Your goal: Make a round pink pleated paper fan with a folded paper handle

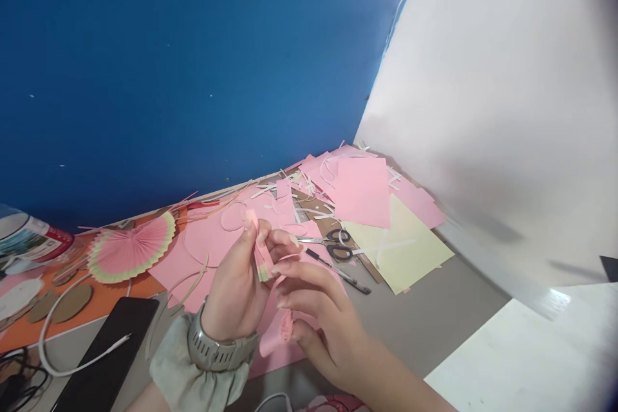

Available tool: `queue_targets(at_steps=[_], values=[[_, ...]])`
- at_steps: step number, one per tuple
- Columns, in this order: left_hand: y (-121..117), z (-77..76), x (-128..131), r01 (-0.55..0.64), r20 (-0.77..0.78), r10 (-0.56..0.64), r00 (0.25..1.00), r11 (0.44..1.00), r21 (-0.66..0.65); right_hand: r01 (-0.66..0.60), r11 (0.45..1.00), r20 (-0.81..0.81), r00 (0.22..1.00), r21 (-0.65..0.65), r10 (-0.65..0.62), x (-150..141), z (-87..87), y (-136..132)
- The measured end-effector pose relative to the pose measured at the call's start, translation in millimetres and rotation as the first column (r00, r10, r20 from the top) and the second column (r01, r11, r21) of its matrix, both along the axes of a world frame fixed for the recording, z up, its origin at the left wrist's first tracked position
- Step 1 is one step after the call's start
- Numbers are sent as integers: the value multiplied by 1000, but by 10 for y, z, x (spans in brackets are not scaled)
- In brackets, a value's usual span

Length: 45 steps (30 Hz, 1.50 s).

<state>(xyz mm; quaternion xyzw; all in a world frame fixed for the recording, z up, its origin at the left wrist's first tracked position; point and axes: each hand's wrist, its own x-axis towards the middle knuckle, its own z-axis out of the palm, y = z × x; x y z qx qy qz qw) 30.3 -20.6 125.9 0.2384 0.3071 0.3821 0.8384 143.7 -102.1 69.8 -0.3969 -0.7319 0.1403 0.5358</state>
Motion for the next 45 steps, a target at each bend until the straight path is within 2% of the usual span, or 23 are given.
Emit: queue_targets(at_steps=[3,8,11,16,23,34,40,45], values=[[-12,2,2,29,-6,-29,1000,999,23,13,1000,-16,1000,7,-13,10,-28,-3],[-18,-22,-3,57,-3,-57,998,996,66,-33,999,30,999,-9,33,15,8,37],[-9,-28,-8,50,38,-51,998,998,30,-7,1000,100,995,16,6,15,32,47],[16,23,-28,-30,45,34,998,997,-73,37,993,223,973,113,-61,-5,-11,23],[18,76,-47,-43,75,51,996,993,-108,54,993,280,957,105,-81,-38,-54,8],[8,68,-54,-15,56,15,998,1000,-4,84,992,291,951,93,-108,-38,-96,6],[4,57,-27,-55,52,55,997,998,-1,102,982,346,926,159,-152,-35,-76,9],[28,25,-15,-72,56,72,996,997,-12,82,975,426,890,205,-164,-37,-139,21]])
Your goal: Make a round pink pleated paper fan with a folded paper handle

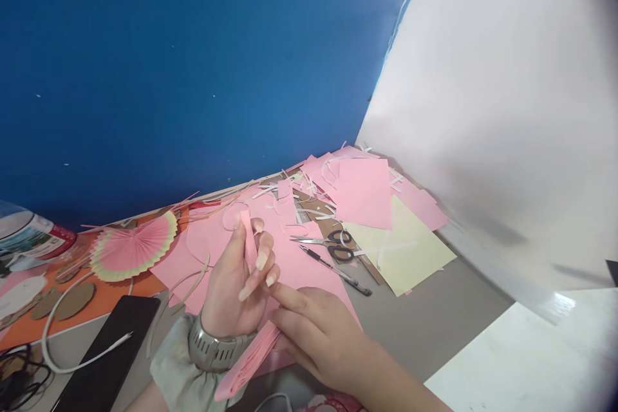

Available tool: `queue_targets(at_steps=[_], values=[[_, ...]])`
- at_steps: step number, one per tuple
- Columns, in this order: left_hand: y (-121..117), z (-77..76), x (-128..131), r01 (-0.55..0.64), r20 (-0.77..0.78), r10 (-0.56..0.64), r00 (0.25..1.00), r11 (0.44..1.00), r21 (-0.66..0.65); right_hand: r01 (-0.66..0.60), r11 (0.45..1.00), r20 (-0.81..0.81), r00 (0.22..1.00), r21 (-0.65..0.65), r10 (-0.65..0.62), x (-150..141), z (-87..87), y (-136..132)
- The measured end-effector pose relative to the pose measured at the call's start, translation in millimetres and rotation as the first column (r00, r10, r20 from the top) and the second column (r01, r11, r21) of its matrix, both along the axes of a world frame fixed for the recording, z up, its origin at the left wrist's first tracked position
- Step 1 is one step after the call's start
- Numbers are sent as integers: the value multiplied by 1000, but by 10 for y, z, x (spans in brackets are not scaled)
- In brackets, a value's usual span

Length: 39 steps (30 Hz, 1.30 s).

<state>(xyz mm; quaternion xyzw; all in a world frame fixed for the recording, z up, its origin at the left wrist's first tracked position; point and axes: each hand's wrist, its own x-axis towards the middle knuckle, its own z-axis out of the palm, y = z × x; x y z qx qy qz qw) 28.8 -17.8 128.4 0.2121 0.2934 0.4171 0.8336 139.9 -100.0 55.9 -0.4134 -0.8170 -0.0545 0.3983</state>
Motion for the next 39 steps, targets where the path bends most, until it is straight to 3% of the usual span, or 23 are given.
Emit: queue_targets(at_steps=[7,9,11,13,14,16,19,22,27,34,39], values=[[12,-23,10,-6,-55,8,998,999,35,-10,999,9,1000,-31,10,17,4,-17],[18,-30,14,-13,-80,18,997,998,63,-55,997,-76,996,-45,52,46,34,-37],[14,-39,11,-17,-101,26,994,996,92,-142,986,-259,959,-91,114,82,75,-63],[-11,-51,5,-22,-123,39,992,991,134,-270,939,-530,839,-211,122,110,127,-92],[-32,-59,4,-27,-137,51,989,985,170,-355,888,-667,741,-292,76,118,155,-106],[-87,-78,9,-42,-179,94,979,961,274,-568,731,-860,508,-379,-51,112,210,-126],[-176,-109,26,-57,-249,173,953,909,414,-786,535,-951,243,-310,-193,61,261,-132],[-240,-116,33,-36,-300,195,934,885,463,-854,458,-953,130,-248,-273,6,259,-115],[-304,-73,19,26,-352,135,926,909,416,-883,388,-931,129,-265,-343,-6,211,-88],[-375,-11,-3,94,-426,146,893,865,493,-876,311,-907,266,-369,-325,58,209,-44],[-358,57,-16,142,-392,55,918,878,458,-851,329,-898,312,-410,-310,77,217,-32]])
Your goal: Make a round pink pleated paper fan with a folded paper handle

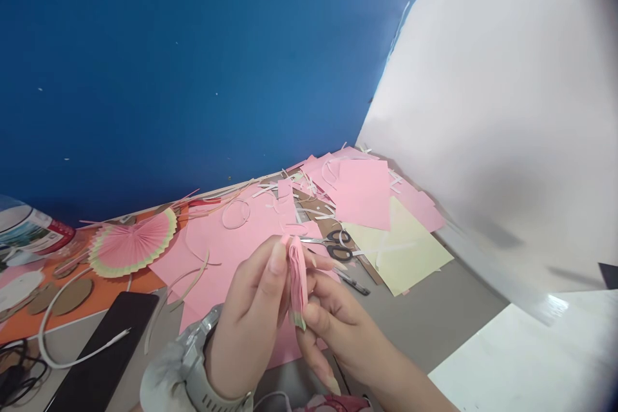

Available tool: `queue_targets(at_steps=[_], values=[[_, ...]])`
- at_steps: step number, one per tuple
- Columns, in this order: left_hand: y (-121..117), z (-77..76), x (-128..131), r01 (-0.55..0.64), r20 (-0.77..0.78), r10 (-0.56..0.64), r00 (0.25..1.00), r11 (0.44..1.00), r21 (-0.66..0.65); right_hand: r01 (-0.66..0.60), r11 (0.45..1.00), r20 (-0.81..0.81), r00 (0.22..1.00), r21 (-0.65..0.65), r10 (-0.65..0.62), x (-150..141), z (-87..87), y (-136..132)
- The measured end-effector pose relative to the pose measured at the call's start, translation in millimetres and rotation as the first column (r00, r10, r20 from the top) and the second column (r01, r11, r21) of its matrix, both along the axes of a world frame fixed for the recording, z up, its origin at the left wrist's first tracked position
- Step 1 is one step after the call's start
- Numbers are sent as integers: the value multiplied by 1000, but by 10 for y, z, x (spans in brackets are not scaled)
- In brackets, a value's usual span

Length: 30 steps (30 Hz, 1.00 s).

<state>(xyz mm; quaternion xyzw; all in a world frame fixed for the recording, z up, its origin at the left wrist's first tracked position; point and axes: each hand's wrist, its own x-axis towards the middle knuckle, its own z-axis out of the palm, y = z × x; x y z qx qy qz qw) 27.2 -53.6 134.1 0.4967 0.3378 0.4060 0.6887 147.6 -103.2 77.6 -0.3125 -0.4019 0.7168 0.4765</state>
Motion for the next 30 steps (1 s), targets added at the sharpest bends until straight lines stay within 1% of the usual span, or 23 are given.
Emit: queue_targets(at_steps=[4,7,9,11,14,17,19,21,22,25,30], values=[[8,12,-9,24,-7,-24,1000,1000,16,8,1000,29,1000,8,-8,3,23,-3],[-1,4,-9,-39,15,39,999,999,13,23,1000,41,999,-9,-22,4,37,-2],[-6,5,-3,-44,28,44,999,999,9,11,1000,41,999,-24,-10,7,36,0],[-5,11,1,-32,22,31,999,999,38,-10,999,23,1000,-30,11,15,28,5],[12,15,-1,31,-58,-25,998,995,96,-24,1000,-19,1000,-6,24,25,17,12],[47,7,-13,69,-87,-58,995,990,121,-2,999,-48,999,33,4,18,12,9],[73,7,-19,112,-73,-104,992,988,107,47,997,-60,997,53,-44,1,2,0],[95,15,-22,190,-70,-186,980,979,68,98,992,-61,994,81,-93,-18,-18,-8],[104,20,-22,220,-70,-216,974,974,53,114,989,-59,992,94,-109,-27,-31,-10],[133,26,-28,260,-71,-257,964,965,36,121,986,-44,992,115,-117,-35,-65,-2],[222,-12,-71,316,-120,-306,945,945,84,127,983,28,991,129,-132,53,-31,-23]])
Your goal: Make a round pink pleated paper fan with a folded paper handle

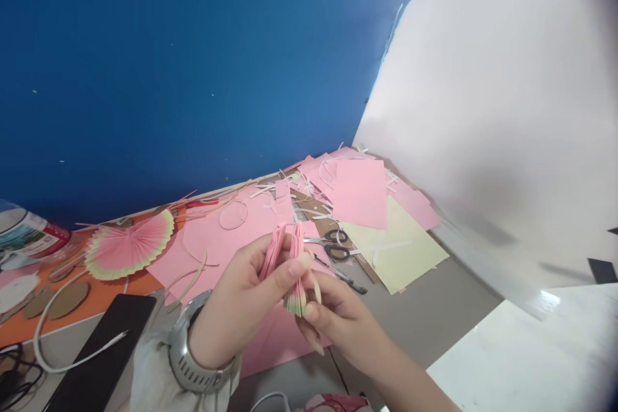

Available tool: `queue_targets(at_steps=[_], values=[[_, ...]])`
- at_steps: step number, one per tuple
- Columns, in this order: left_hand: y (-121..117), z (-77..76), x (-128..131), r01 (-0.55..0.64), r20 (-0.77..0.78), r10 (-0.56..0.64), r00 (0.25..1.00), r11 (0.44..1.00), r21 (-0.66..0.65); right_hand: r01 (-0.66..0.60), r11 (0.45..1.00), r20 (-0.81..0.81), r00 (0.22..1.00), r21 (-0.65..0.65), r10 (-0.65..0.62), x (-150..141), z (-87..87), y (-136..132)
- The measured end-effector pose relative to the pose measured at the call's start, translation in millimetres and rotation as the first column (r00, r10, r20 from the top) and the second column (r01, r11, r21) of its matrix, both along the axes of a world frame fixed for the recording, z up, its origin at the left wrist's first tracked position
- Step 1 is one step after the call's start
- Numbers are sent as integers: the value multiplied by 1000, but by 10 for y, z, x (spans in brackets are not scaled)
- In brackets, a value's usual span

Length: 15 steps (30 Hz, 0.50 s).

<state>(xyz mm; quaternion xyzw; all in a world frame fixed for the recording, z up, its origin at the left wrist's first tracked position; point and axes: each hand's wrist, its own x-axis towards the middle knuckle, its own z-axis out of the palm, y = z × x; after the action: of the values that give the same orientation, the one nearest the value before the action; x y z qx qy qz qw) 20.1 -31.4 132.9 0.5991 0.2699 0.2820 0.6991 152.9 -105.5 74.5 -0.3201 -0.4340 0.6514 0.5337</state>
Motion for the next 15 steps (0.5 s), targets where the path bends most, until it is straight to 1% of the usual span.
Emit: queue_targets(at_steps=[2,4,5,6,9,10,11,13,15], values=[[43,-21,-19,-20,-27,21,999,999,47,-2,1000,120,993,29,-1,82,40,-36],[81,-41,-29,-43,-48,47,998,996,74,-14,996,279,960,87,-11,184,82,-69],[96,-51,-30,-45,-56,49,997,996,72,-9,994,341,940,111,-30,238,102,-77],[108,-61,-29,-34,-63,37,997,998,59,23,992,377,924,125,-68,292,121,-77],[121,-89,-20,29,-56,-29,998,1000,2,209,973,381,896,95,-230,428,166,-15],[117,-97,-18,50,-41,-50,998,999,-18,234,970,359,901,72,-244,458,174,22],[110,-103,-16,75,-19,-76,997,997,-37,212,976,313,925,42,-214,478,175,63],[90,-112,-13,123,38,-121,992,990,-65,57,998,177,983,-2,-56,482,159,144],[68,-117,-9,141,76,-136,988,988,-63,-77,997,81,994,-18,79,443,126,205]])
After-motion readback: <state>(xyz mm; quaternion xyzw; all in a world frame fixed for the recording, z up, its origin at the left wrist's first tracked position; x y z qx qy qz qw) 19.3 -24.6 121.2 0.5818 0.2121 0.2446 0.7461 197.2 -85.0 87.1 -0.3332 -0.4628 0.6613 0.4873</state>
